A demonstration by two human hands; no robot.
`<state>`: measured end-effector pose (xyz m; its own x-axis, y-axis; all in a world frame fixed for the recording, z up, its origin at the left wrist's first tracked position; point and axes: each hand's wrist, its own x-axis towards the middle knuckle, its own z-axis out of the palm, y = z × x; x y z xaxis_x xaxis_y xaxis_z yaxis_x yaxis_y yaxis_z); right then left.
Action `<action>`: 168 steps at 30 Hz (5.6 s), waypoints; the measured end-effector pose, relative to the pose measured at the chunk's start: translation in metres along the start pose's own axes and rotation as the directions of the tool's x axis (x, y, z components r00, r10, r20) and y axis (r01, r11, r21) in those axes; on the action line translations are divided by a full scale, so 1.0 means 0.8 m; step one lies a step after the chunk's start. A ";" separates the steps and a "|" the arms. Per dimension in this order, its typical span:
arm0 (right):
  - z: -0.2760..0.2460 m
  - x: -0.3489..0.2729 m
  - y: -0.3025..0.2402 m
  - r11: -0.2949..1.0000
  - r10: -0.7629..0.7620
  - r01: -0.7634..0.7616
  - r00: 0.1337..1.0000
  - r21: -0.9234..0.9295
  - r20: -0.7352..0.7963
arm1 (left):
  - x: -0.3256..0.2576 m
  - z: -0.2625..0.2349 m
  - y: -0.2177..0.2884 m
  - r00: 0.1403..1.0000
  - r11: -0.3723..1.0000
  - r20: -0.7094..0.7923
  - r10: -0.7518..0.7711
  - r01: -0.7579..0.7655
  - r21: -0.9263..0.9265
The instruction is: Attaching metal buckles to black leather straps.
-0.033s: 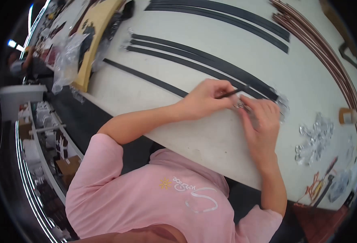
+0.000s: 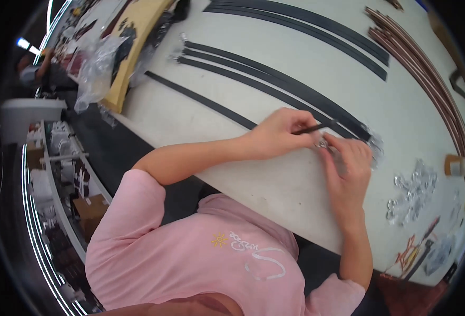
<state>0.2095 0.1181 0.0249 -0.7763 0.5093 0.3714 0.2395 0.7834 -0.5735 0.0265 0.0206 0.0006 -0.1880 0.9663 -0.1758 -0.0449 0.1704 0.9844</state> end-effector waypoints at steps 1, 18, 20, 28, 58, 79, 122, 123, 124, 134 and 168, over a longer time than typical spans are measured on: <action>0.000 0.001 -0.004 1.000 0.018 -0.018 0.999 0.007 0.038 | -0.003 -0.003 0.003 1.000 0.998 -0.009 0.012 -0.012 0.058; -0.024 -0.010 0.020 0.896 0.252 -0.241 0.968 0.374 0.020 | -0.014 -0.011 0.013 0.945 0.953 0.116 0.304 -0.302 -0.035; -0.033 -0.009 0.025 0.871 0.279 -0.283 0.958 0.400 0.071 | -0.013 -0.014 0.019 0.953 0.958 0.105 0.283 -0.286 0.019; -0.047 -0.013 0.030 0.509 0.246 -0.421 0.907 0.751 0.341 | 0.001 -0.016 0.024 0.927 0.901 0.124 0.354 -0.374 0.221; -0.036 -0.015 0.029 0.206 0.167 -0.652 0.758 0.730 0.631 | -0.008 -0.005 0.014 0.974 0.985 0.176 0.145 -0.125 -0.120; -0.033 -0.017 0.038 -0.069 0.092 -0.738 0.665 0.671 0.741 | -0.019 0.004 0.018 0.922 0.934 0.194 0.336 -0.353 0.059; -0.026 -0.019 0.008 0.359 0.147 -0.693 0.704 0.625 0.695 | -0.045 0.009 0.015 0.825 0.779 0.295 0.481 -0.557 0.288; -0.025 -0.020 0.004 0.359 0.172 -0.691 0.710 0.628 0.683 | -0.043 0.009 0.012 0.816 0.781 0.310 0.488 -0.567 0.263; -0.022 -0.019 0.000 0.359 0.201 -0.689 0.716 0.630 0.668 | -0.040 0.006 0.008 0.796 0.735 0.283 0.534 -0.603 0.309; -0.015 -0.010 0.005 0.289 0.210 -0.741 0.666 0.606 0.716 | -0.028 0.013 -0.005 0.801 0.723 0.222 0.557 -0.598 0.345; -0.021 -0.003 0.020 0.377 0.336 -0.777 0.621 0.503 0.708 | -0.008 -0.013 0.001 0.855 0.731 0.280 0.437 -0.519 0.443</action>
<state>0.2253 0.1352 0.0270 -0.8145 0.3274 -0.4789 0.4006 -0.2797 -0.8725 0.0176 0.0126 0.0020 0.0943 0.9543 0.2835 0.4996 -0.2917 0.8157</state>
